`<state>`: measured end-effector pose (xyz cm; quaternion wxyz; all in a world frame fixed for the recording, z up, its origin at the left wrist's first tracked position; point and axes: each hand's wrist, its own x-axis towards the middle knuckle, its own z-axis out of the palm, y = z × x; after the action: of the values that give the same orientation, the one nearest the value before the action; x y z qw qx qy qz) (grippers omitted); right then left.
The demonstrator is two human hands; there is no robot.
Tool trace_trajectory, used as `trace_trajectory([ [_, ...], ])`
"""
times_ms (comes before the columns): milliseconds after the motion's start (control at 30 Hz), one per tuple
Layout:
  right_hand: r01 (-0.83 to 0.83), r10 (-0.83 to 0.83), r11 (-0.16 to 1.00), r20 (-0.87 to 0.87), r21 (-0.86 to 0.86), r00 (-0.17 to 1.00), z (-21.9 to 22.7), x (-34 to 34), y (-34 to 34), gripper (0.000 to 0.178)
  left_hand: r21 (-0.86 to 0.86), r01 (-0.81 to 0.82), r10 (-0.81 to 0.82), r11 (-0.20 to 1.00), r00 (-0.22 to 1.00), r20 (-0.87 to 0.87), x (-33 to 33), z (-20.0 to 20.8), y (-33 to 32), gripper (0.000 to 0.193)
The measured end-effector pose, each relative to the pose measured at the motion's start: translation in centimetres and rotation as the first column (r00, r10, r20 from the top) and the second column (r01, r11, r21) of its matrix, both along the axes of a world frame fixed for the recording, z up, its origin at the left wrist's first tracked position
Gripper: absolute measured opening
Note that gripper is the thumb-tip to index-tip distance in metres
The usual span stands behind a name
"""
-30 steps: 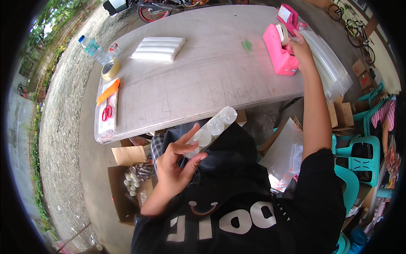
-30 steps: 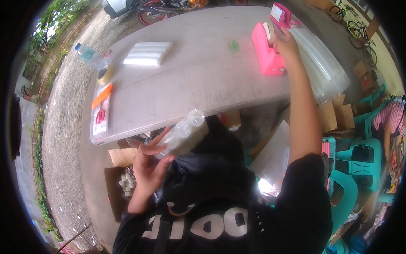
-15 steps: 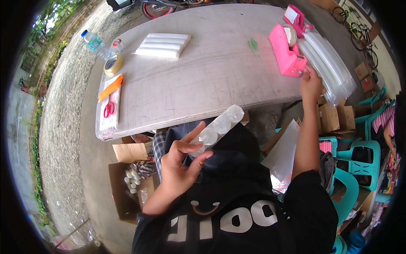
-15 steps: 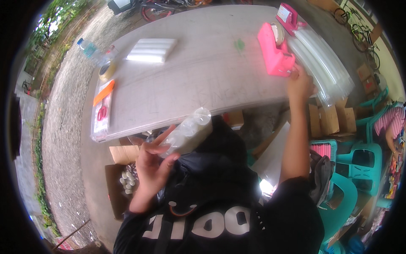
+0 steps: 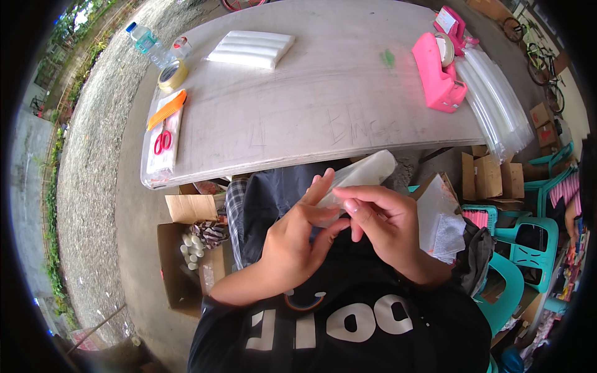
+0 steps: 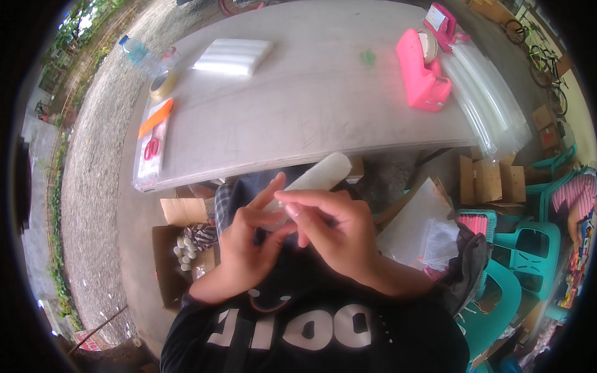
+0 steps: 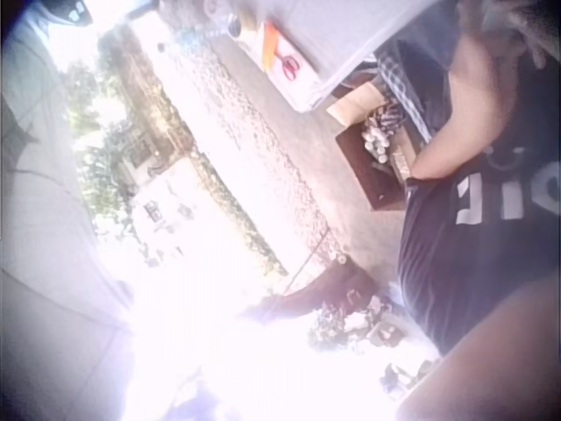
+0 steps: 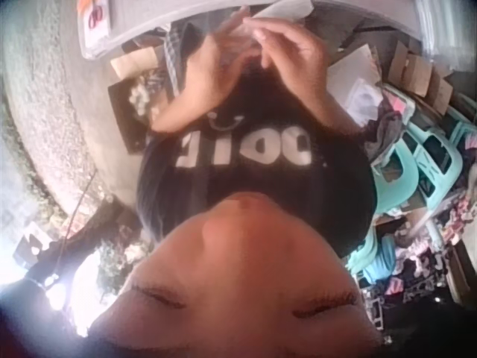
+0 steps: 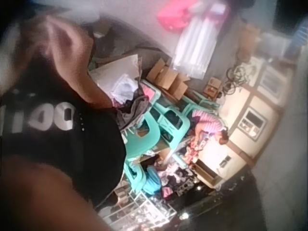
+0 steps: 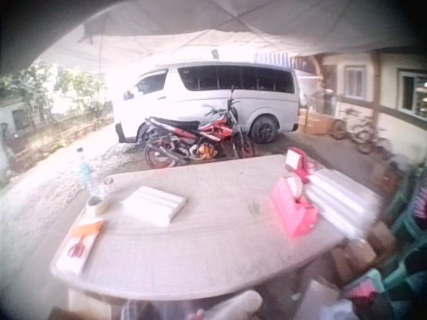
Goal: The person uses a utility knife to cut open a plastic bag containing a cloth, then wipes the table surface with the cloth. The person then picks up a stack of white cylindrical items wrapped in plastic, separates them into smaller bundles, and places them on the table.
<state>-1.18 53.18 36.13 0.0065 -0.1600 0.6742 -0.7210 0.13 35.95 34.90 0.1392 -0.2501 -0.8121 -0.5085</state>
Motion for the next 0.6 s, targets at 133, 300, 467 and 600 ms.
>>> trace_trajectory([
  [133, 0.033, -0.030, 0.999, 0.154, -0.018, 0.988, -0.2, 0.5, -0.3, 0.021, -0.003, 0.073, -0.073, 0.997, 0.995, -0.066, -0.4, 0.9, 0.1, 0.033],
  [300, 0.007, -0.006, 1.000, 0.122, -0.007, 0.993, -1.0, 0.9, 0.1, 0.027, -0.231, 0.003, -0.094, 0.973, 0.919, -0.384, -1.2, -0.2, -0.1, 0.033],
  [467, -0.073, 0.080, 0.994, 0.097, -0.077, 0.992, -1.8, 1.6, 0.8, 0.048, -0.198, -0.001, -0.074, 0.980, 0.925, -0.373, -1.3, -0.6, 0.0, 0.032],
  [600, -0.039, 0.067, 0.961, 0.095, -0.272, 0.993, -3.4, 1.7, 0.8, 0.056, -0.179, -0.015, -0.050, 0.984, 0.934, -0.353, -1.5, -0.9, 0.1, 0.031],
])
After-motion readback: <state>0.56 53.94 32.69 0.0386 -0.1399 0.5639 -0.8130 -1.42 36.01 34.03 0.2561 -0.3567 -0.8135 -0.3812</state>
